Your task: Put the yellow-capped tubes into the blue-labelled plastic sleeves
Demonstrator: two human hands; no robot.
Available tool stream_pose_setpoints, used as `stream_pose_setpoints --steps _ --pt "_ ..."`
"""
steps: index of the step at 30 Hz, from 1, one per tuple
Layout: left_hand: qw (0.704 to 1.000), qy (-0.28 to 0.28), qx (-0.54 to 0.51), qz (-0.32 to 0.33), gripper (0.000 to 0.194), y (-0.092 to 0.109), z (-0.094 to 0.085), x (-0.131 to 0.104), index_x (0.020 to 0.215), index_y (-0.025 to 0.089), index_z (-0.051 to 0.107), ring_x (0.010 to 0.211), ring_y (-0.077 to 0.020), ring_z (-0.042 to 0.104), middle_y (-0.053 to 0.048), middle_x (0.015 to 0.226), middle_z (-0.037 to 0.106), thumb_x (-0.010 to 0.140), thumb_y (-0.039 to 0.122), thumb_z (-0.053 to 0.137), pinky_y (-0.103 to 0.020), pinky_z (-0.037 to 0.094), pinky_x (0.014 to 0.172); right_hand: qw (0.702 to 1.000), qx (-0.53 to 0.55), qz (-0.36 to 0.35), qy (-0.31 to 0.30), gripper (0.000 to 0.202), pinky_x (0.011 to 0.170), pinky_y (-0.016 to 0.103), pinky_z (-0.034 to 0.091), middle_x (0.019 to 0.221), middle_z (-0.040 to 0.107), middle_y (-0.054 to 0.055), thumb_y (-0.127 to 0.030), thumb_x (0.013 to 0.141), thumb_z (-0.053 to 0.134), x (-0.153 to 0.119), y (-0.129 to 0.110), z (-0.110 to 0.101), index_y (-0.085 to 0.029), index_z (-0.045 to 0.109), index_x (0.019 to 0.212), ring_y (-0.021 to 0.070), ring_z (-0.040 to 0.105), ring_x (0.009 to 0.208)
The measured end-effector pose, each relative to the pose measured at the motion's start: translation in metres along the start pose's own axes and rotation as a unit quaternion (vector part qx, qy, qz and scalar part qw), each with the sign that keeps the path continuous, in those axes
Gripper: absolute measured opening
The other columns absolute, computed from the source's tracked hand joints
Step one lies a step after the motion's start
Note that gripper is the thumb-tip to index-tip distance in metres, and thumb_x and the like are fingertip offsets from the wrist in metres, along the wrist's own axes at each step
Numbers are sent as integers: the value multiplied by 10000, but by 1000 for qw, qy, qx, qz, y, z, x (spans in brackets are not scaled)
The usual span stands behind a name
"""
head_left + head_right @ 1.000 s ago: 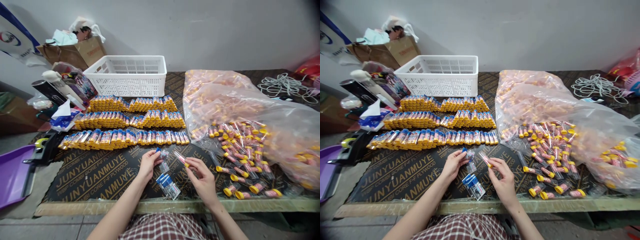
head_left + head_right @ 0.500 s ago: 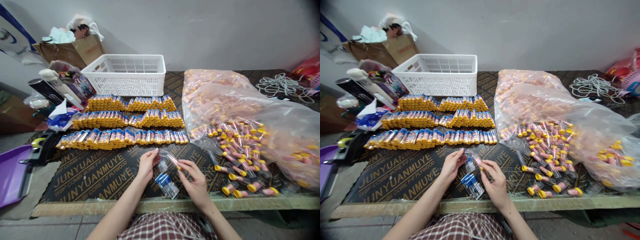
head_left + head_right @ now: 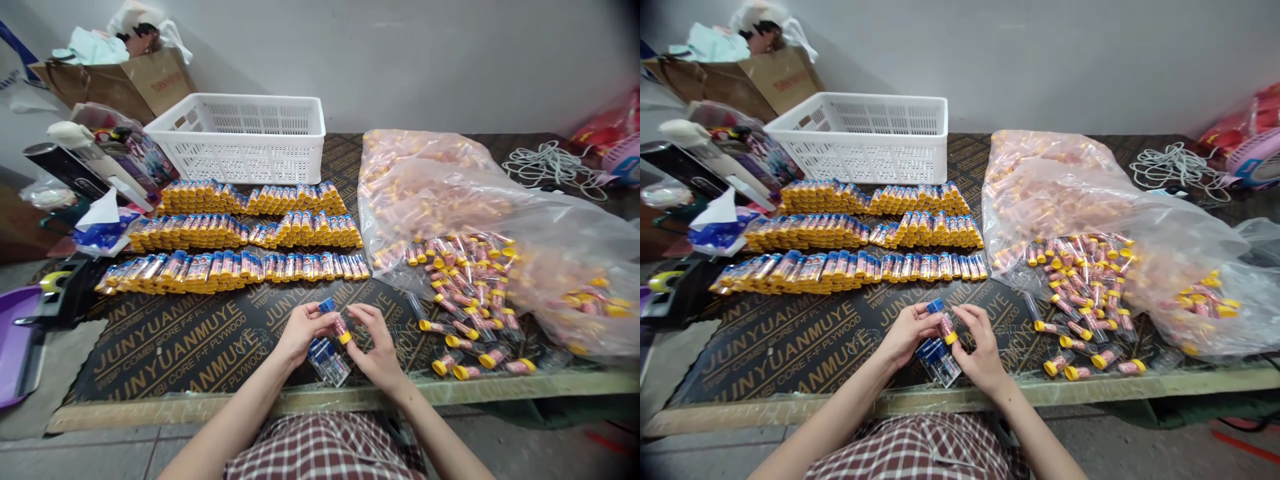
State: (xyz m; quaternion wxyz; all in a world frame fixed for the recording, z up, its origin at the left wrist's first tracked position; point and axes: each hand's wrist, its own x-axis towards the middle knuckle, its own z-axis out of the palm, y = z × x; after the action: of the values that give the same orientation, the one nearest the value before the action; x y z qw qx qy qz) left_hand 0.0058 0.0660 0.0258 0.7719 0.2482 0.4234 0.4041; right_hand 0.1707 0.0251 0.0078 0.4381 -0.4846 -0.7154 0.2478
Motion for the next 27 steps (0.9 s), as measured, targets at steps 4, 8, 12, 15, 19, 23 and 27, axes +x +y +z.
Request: stream_pose_setpoints --steps 4,8,12,15,19,23,27 --pt "999 -29 31 -30 324 -2 3 -5 724 94 676 539 -97 579 -34 649 663 596 362 804 -215 468 563 999 -1 -17 -41 744 1014 499 401 1423 327 96 -75 679 550 6 -1 -7 -294 347 1361 299 351 1307" --pt "996 -51 52 -51 325 -5 6 -8 725 100 688 526 -95 566 -19 623 644 572 355 818 -208 447 533 992 43 -30 -116 812 1048 479 379 1445 337 94 -80 649 533 8 -2 -12 -268 289 1400 287 357 1321" --pt "995 -53 64 -59 358 -6 8 -10 777 100 700 533 -95 562 -25 639 647 569 366 816 -208 440 538 987 84 -23 -132 817 1037 430 411 1353 453 91 -77 642 529 6 0 -10 -257 288 1402 253 467 1241" --pt "995 -46 64 -54 370 -5 10 -13 778 99 700 533 -98 559 -30 639 644 559 373 819 -209 433 533 988 103 -12 -115 802 1018 414 433 1344 460 99 -84 630 530 4 0 -8 -246 318 1386 257 489 1221" --pt "996 -45 54 -52 384 -4 11 -14 792 98 700 534 -98 559 -32 651 642 549 368 825 -209 432 526 988 116 -9 -104 812 1003 406 450 1341 469 104 -79 615 526 3 -1 -6 -243 320 1383 256 517 1192" --pt "997 -48 38 -52 373 -4 11 -14 786 96 693 520 -93 556 -26 640 640 552 355 825 -200 419 509 987 125 -7 -101 815 1008 405 448 1337 476 100 -75 612 525 4 -1 -6 -244 317 1382 252 524 1185" --pt "997 -46 32 -48 371 -5 11 -15 780 91 687 517 -93 558 -28 639 644 550 345 827 -198 414 504 986 132 -1 -102 832 1017 398 442 1343 473 94 -63 605 524 4 -1 -6 -250 306 1386 245 521 1192"
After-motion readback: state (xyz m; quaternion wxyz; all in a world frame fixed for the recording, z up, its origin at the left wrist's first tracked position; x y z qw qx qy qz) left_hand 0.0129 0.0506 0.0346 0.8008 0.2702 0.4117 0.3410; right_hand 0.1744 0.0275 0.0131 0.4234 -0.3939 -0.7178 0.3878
